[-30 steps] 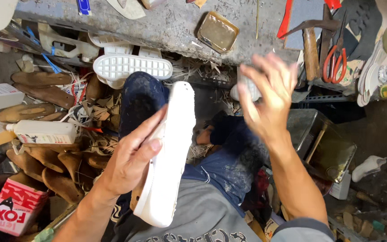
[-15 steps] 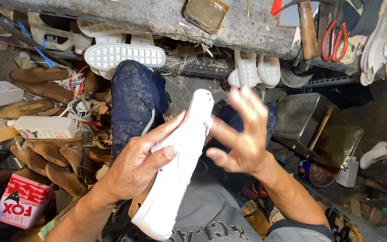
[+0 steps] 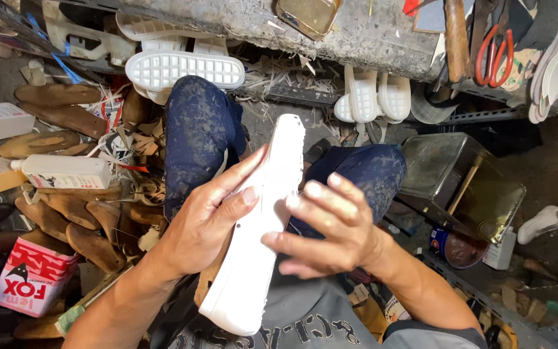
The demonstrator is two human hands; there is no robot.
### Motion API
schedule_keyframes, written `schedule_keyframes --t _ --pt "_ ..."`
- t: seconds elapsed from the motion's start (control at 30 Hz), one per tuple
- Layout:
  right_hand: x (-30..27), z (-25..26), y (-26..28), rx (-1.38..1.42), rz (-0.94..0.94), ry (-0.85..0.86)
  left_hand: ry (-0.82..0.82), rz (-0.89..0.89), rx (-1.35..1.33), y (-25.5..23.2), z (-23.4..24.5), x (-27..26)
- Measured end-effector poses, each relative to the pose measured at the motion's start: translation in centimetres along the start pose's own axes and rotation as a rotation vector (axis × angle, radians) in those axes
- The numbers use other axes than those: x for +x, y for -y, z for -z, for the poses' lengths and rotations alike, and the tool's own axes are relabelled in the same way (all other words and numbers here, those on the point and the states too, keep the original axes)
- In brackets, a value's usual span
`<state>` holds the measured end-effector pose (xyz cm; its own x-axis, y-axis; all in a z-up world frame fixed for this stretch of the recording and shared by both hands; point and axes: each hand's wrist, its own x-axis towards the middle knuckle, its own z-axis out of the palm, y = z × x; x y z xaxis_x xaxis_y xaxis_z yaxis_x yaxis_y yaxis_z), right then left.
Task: The person sits on the floor and cleans a white shoe by hand, rubbing the upper and sole surfaces. They rotate the shoe to access different sides and then place it on a shelf with other shoes.
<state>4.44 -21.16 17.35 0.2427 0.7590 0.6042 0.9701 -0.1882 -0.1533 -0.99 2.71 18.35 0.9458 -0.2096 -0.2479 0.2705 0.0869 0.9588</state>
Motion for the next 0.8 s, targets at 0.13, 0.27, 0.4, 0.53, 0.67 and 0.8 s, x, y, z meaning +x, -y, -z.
schedule_keyframes --t 0.13,0.27,0.4,0.53,0.67,0.8 --pt "0.7 0.4 -0.9 -0.082 -0.051 0.002 -0.004 -0.002 0.006 0.2 0.2 0.0" --pt "0.5 0.2 0.2 -0.021 -0.091 0.052 -0.014 0.001 0.048 0.3 0.5 0.1" --pt "-0.1 0.4 0.2 0.118 -0.166 0.117 -0.008 0.013 0.08 0.1 0.6 0.1" --pt "0.1 0.6 -1.3 0.138 -0.177 0.116 0.032 0.038 0.042 -0.6 0.5 -0.2" --pt "0.5 1.3 -2.0 0.069 -0.238 0.11 0.063 0.128 0.151 -1.0 0.5 -0.3" --pt "0.5 1.6 -2.0 0.074 -0.13 0.139 0.065 0.137 0.172 -1.2 0.6 -0.4"
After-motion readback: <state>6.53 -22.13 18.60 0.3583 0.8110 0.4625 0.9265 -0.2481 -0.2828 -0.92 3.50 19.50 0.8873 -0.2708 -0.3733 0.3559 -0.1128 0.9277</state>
